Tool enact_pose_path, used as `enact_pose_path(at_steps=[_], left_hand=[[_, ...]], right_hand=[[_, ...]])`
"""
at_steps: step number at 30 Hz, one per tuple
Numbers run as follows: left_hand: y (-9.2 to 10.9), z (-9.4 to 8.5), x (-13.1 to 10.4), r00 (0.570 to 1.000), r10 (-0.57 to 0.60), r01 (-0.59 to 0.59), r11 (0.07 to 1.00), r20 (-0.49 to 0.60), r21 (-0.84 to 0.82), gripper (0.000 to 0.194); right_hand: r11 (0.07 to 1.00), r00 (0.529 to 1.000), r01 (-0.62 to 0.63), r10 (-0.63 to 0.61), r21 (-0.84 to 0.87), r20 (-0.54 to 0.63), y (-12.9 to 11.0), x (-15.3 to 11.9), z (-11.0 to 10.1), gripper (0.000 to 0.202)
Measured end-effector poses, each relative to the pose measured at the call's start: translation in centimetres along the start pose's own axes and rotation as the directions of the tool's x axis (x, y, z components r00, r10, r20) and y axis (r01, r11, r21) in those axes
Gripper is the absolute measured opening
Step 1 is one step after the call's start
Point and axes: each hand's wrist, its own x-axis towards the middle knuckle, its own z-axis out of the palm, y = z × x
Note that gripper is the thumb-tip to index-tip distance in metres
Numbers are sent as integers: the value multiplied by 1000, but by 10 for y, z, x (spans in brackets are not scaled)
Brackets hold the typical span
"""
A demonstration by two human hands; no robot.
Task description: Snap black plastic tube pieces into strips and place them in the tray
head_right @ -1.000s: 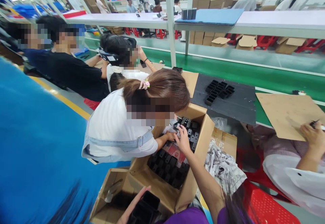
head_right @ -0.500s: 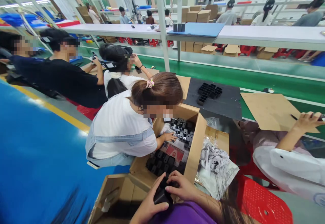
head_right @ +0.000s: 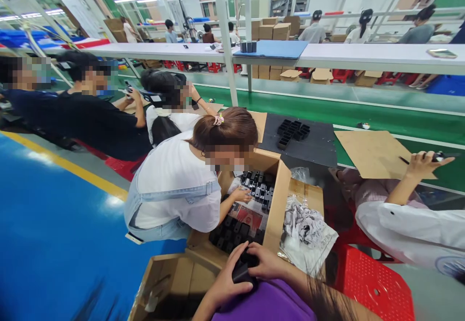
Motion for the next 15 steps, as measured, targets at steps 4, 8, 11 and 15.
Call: enact_pose_path(at_steps=[4, 8, 11, 15], left_hand=[[4, -3, 4, 998, 66, -66, 998, -9, -16, 116], [3, 0, 6, 988, 52, -98, 935, -143, -341, 123], [9, 4, 10, 937, -258, 16, 709, -238, -705, 103], [24, 10, 16, 874, -486, 212, 427, -25, -879, 69]], right_hand=[[998, 998, 44, -46, -38, -53, -6, 2, -2, 43], [995, 989, 70, -79, -73, -126, -11, 2, -8, 33], [991, 979, 81, -99, -107, -179, -16, 2, -13, 28], [979, 972, 108, -141, -175, -186, -27, 5, -18, 31]])
